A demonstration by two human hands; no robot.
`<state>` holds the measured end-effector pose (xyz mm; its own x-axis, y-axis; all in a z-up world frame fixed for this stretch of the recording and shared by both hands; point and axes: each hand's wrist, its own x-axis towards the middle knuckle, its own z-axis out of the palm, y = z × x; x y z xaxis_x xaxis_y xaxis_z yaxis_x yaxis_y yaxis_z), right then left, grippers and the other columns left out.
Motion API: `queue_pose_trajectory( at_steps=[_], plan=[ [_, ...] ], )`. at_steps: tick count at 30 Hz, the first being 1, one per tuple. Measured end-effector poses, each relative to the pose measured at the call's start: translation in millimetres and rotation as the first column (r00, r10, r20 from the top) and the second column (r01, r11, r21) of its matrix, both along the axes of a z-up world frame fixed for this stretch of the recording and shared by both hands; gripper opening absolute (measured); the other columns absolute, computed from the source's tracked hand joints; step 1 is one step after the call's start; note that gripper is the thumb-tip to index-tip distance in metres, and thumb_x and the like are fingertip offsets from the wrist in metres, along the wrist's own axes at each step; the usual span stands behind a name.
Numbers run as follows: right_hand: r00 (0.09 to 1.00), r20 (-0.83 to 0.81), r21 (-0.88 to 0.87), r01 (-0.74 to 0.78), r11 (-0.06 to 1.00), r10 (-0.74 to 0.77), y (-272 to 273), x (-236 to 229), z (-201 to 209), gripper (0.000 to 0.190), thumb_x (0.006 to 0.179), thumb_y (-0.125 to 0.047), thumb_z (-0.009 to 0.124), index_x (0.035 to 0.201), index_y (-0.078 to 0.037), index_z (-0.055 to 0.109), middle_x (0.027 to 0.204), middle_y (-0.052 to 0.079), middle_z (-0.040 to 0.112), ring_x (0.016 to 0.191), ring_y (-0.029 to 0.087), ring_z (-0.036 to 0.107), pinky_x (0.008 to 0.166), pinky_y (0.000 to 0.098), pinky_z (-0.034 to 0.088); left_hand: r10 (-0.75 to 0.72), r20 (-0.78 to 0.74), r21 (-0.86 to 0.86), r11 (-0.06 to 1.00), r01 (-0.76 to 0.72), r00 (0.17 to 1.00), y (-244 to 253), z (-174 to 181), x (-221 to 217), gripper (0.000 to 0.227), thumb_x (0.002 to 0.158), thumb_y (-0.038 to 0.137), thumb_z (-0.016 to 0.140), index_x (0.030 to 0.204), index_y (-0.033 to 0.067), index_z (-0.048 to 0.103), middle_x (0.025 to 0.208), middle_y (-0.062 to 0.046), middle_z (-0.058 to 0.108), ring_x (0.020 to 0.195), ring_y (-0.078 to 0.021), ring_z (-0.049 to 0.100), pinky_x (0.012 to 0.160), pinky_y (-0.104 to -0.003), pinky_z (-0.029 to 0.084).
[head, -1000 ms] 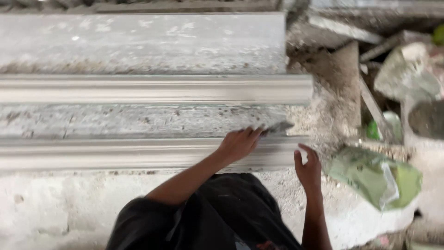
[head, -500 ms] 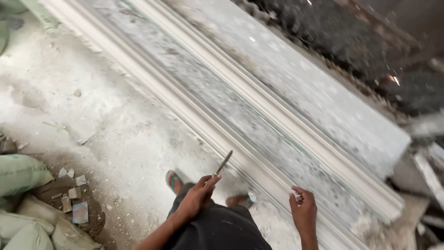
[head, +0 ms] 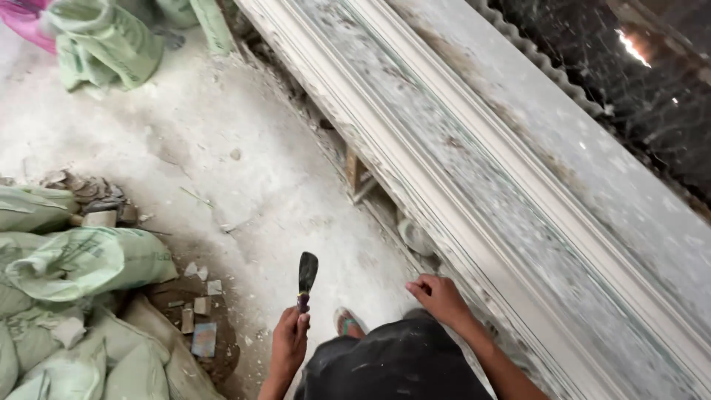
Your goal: The person uses a scraper to clean dust and debris from the surface of long white moldings. They repeatedly scrape along the grooves and edges of the moldings, which are laid out on a dusty surface.
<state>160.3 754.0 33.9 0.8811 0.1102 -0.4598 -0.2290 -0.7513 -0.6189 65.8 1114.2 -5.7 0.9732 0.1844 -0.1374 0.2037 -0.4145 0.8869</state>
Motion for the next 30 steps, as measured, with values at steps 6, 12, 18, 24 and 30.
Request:
queue_pose_trajectory(
  at_steps=[6,12,18,24,30],
  plan=[
    [0.919,0.386,0.29,-0.208,0.934,0.085,69.7,88.6,-9.0,0.038,0.096,-0.035,0.066,0.097,0.001,0.075,0.088,0.015,0.074,0.074,0.021,0.07,0.066,0.0377,0.055,0.139,-0.218,-0.044,0.987,-0.152,0.966,35.7,-52.4,48.4,0.029,0.106,0.025,0.056,0.107,0.0014,0.073,0.082,-0.012,0.069,0.064,-0.0201,0.058,0.061,-0.033,0.049],
    [0.986,0.067,0.153,-0.159,0.975,0.151,131.0,196.7,-57.9,0.043,0.095,-0.039,0.071,0.083,0.002,0.072,0.069,0.016,0.07,0.061,0.026,0.065,0.065,0.0377,0.056,0.122,-0.183,-0.126,0.981,-0.147,0.975,43.2,-13.7,172.3,0.061,0.098,0.021,0.054,0.155,0.0109,0.034,0.096,-0.008,0.066,0.075,-0.0181,0.061,0.069,-0.03,0.053],
    [0.961,0.166,0.276,-0.262,0.925,0.222,210.4,359.8,-30.1,0.035,0.091,-0.037,0.068,0.097,-0.002,0.073,0.074,0.014,0.073,0.064,0.023,0.068,0.063,0.0382,0.054,0.123,0.033,-0.097,0.988,-0.119,0.992,119.7,-67.5,330.6,0.051,0.105,0.012,0.048,0.151,-0.0032,0.031,0.12,-0.01,0.063,0.101,-0.0174,0.065,0.084,-0.029,0.052],
    [0.945,0.248,0.241,-0.274,0.931,0.214,233.8,489.9,0.0,0.037,0.096,-0.041,0.066,0.096,-0.005,0.077,0.086,0.012,0.075,0.075,0.025,0.069,0.069,0.0383,0.053,0.183,-0.198,-0.194,0.956,-0.222,0.963,183.9,-13.0,492.8,0.036,0.094,0.005,0.048,0.13,-0.0002,0.042,0.101,-0.013,0.068,0.077,-0.0186,0.064,0.067,-0.033,0.054],
    [0.996,-0.014,0.106,-0.087,0.99,0.089,252.3,577.9,33.0,0.046,0.099,-0.047,0.063,0.093,-0.003,0.077,0.083,0.014,0.072,0.075,0.026,0.066,0.068,0.0387,0.052,0.131,-0.204,-0.349,0.916,-0.197,0.97,198.8,-23.6,629.7,0.042,0.112,0.033,0.041,0.105,-0.0024,0.061,0.075,-0.01,0.062,0.064,-0.0156,0.055,0.059,-0.029,0.045]
  ],
)
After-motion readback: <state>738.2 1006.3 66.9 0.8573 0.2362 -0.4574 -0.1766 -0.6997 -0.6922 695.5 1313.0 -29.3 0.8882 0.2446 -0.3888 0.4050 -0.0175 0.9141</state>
